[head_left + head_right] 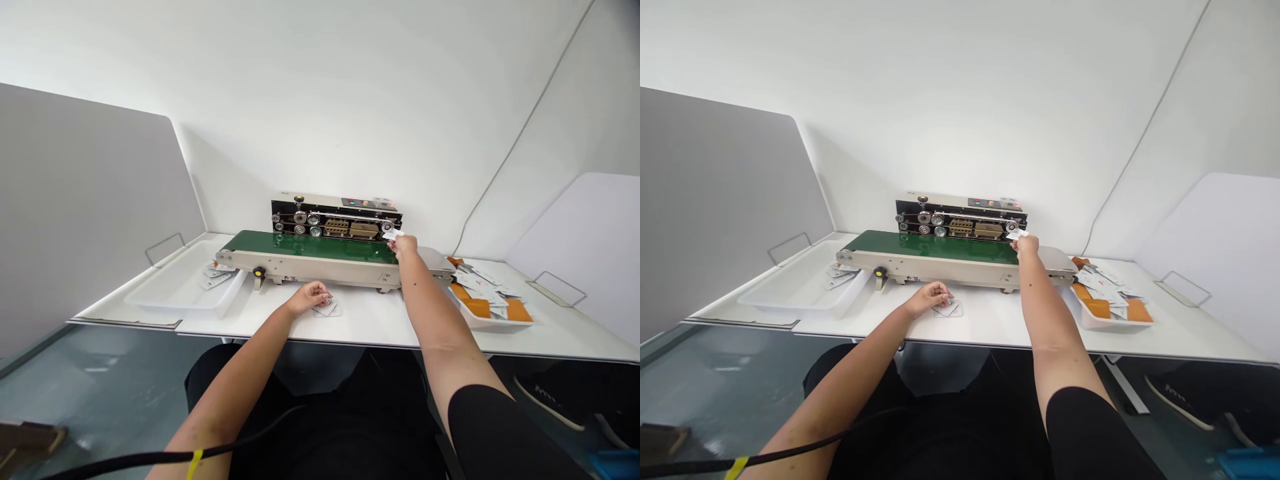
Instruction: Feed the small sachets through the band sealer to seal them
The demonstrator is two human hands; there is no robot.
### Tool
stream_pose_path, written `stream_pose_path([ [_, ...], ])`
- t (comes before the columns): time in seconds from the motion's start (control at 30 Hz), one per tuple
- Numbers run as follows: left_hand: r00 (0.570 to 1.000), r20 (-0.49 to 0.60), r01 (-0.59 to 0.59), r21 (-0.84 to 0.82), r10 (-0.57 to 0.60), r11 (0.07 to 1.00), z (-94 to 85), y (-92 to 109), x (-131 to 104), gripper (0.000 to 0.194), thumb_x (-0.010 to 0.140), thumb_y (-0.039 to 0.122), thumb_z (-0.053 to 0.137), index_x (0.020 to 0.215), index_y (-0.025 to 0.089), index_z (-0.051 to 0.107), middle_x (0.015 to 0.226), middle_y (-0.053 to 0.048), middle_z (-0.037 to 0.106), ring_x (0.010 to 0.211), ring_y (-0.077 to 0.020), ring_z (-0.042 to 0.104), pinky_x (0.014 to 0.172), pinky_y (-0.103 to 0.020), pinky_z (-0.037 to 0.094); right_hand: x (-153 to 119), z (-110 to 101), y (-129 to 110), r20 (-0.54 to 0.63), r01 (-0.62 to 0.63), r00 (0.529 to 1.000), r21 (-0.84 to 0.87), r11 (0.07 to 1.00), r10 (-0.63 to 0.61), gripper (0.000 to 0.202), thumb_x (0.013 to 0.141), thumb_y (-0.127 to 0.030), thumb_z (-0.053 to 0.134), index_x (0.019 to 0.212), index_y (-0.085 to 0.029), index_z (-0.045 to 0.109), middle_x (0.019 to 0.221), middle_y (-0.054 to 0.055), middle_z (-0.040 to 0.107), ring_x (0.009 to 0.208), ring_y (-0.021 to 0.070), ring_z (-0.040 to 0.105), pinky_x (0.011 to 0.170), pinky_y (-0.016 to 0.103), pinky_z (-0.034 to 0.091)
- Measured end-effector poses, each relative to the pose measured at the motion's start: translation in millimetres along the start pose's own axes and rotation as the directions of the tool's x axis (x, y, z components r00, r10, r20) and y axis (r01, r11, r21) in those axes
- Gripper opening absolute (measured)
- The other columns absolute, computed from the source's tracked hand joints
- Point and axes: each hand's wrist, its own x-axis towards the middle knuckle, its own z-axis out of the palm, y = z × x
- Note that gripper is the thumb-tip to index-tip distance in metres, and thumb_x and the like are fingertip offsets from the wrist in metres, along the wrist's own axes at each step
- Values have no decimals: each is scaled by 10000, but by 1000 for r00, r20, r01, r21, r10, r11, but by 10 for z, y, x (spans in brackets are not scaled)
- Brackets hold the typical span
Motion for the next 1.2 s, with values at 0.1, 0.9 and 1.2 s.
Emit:
stream_pose_path([
  [0.1,1000,0,-10,5,10,1000,6,2,1,499,708,507,844,898,138,567,981,-118,731,748,-159,708,697,-282,543,-16,-4,33,11,-31,999,18,999,31,79,886,-103,572,949,-106,621,528,-26,542,412,91,548,376,150,436],
  [0.9,980,-39,-167,388,198,906,-18,-43,13,269,788,410,761,858,172,657,985,-95,741,929,-211,679,838,-310,526,-1452,-89,381,142,711,702,-199,675,-698,263,917,-341,550,1104,-206,677,1055,95,646,952,194,596,861,330,522],
  [1.2,962,33,-194,778,270,597,77,-144,34,340,709,195,737,1049,206,740,1155,-132,713,1132,-329,619,1032,-405,445,-2405,-364,1671,856,897,336,-163,411,-394,438,876,-259,607,1312,-246,643,1194,102,634,1165,270,554,1047,435,450],
])
